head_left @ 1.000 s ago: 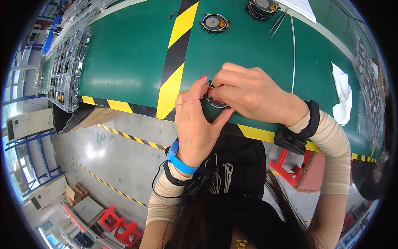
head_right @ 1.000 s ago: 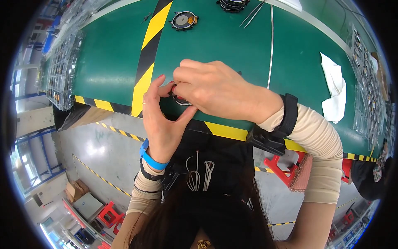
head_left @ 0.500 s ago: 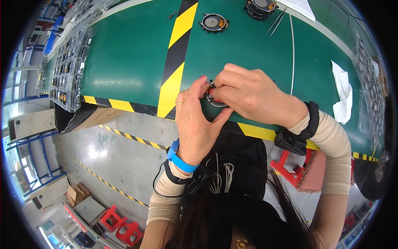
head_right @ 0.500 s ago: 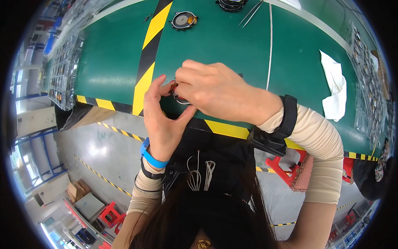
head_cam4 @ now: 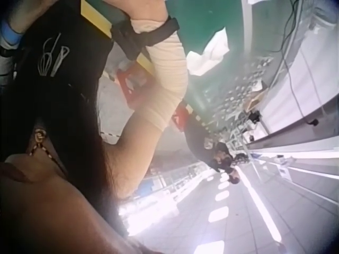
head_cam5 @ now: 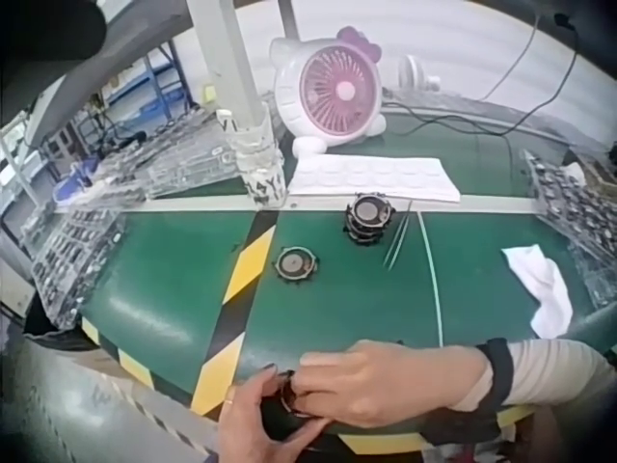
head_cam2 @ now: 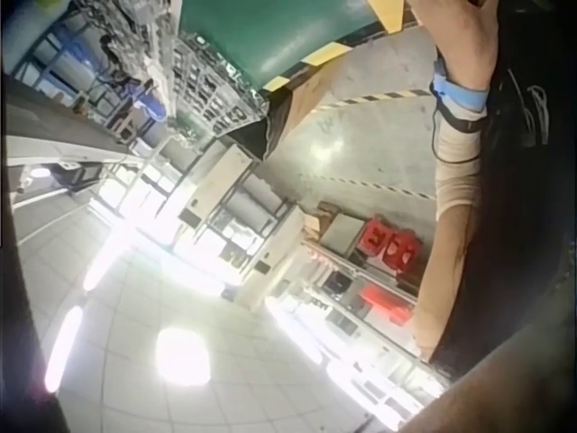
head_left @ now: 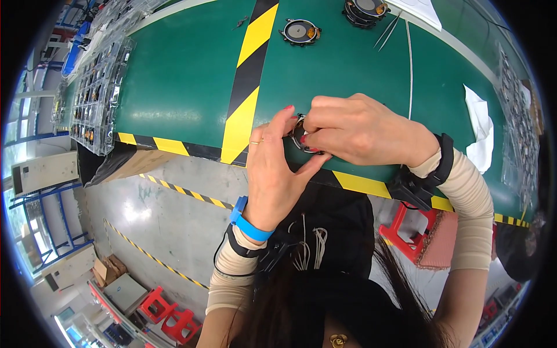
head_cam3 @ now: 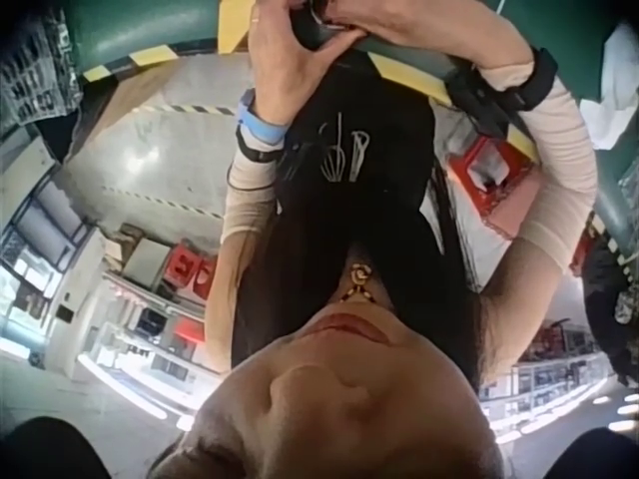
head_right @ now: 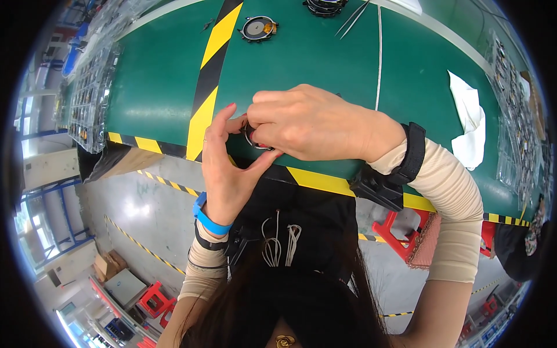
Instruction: The person presses a component into a circular housing by hand, uses a small tool to secure it, and places the assembly into a plastic tray. They then retrieve a new housing and component to repeat the process.
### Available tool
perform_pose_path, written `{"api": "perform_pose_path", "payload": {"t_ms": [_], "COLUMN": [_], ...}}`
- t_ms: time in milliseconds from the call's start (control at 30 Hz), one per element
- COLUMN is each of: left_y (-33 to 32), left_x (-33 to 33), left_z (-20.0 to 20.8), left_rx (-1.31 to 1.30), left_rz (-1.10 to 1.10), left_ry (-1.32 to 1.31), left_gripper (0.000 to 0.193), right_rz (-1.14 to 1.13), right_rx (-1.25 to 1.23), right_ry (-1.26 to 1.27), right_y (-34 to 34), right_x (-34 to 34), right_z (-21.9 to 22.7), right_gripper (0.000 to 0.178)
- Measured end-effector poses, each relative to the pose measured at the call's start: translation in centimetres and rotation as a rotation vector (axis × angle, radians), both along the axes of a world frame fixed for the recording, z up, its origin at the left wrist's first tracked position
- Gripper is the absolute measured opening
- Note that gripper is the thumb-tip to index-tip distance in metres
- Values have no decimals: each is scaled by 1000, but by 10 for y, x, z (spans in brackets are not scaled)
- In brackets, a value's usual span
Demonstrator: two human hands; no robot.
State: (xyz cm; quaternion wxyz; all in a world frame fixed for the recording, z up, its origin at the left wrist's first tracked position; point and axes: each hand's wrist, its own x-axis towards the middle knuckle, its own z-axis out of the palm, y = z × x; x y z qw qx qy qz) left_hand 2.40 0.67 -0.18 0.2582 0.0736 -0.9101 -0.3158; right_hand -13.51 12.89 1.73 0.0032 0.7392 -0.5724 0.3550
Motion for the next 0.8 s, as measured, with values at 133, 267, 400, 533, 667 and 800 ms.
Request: {"api": "perform_pose_path", "payload": {"t_ms": [133,267,400,533,667,800], "left_y": [0,-1,-5,-8,-14,-15], "left_x": [-1,0,0,2,9,14], "left_z": [-2,-3,1,10,23,31], "left_rx": [27,124,113,71,99,145], "left_rz": [-18,-35,-73,-116,-182,-164], "left_ry": [9,15,-13,-87,-167,-191], "left_gripper": [89,85,83,82,81,63], "right_rz": [33,54,-42,-209,-333,-286], "right_rx": [17,60,56,-85,-84,87], "right_ry": [-9,12,-64,-110,-140,-121], "right_y": [2,6,8,13,24,34], "right_x": [-4,-6,-2,5,12,21], "right_z": [2,6,-2,-3,1,2], "right_gripper": [11,13,13,13,18,25]}}
